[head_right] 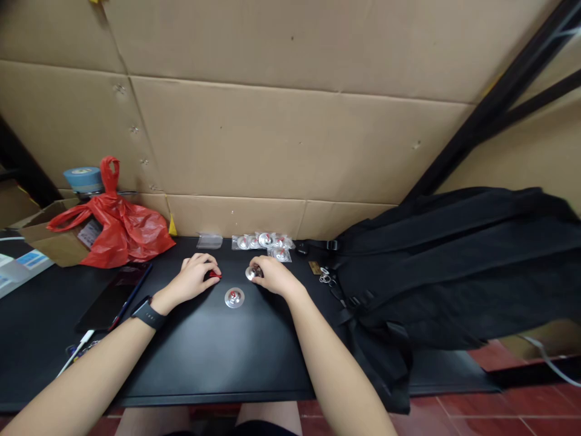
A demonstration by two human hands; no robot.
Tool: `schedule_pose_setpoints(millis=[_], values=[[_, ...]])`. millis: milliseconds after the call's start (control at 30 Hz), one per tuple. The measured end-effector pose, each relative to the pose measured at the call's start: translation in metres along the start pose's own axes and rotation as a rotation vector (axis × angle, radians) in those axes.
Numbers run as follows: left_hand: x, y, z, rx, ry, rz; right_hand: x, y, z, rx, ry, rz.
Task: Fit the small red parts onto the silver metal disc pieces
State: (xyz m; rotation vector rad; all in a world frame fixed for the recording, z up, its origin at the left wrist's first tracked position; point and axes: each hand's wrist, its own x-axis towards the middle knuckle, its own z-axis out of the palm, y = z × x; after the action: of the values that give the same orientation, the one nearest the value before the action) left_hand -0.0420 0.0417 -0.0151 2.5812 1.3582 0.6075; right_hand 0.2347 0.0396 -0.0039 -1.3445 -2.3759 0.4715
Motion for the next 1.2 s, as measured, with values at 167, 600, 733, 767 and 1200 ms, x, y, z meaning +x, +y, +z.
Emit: schedule_pose_setpoints(millis=[167,600,733,767,1200], values=[[0.000,0.005,0.001,0.005,0.035,0.007,0.002,-0.007,-0.003,-0.034,0.020,0.040],[-0.001,0.005,-0.004,0.017,0.004,0.038,0.002,-0.010,-0.006,0.078,0.210,0.033],[0.000,0.007,-0.002,-0.021,0.011,0.039,0.003,-0.013,-0.005,0.129,0.245,-0.003],[0.001,0.009,-0.003,-0.032,0.015,0.039,0.003,-0.014,-0.004,0.162,0.252,-0.014],[-0.004,0.058,-0.027,-0.183,0.265,-0.047,0.007,-0.058,0.019,0.894,0.387,-0.096]])
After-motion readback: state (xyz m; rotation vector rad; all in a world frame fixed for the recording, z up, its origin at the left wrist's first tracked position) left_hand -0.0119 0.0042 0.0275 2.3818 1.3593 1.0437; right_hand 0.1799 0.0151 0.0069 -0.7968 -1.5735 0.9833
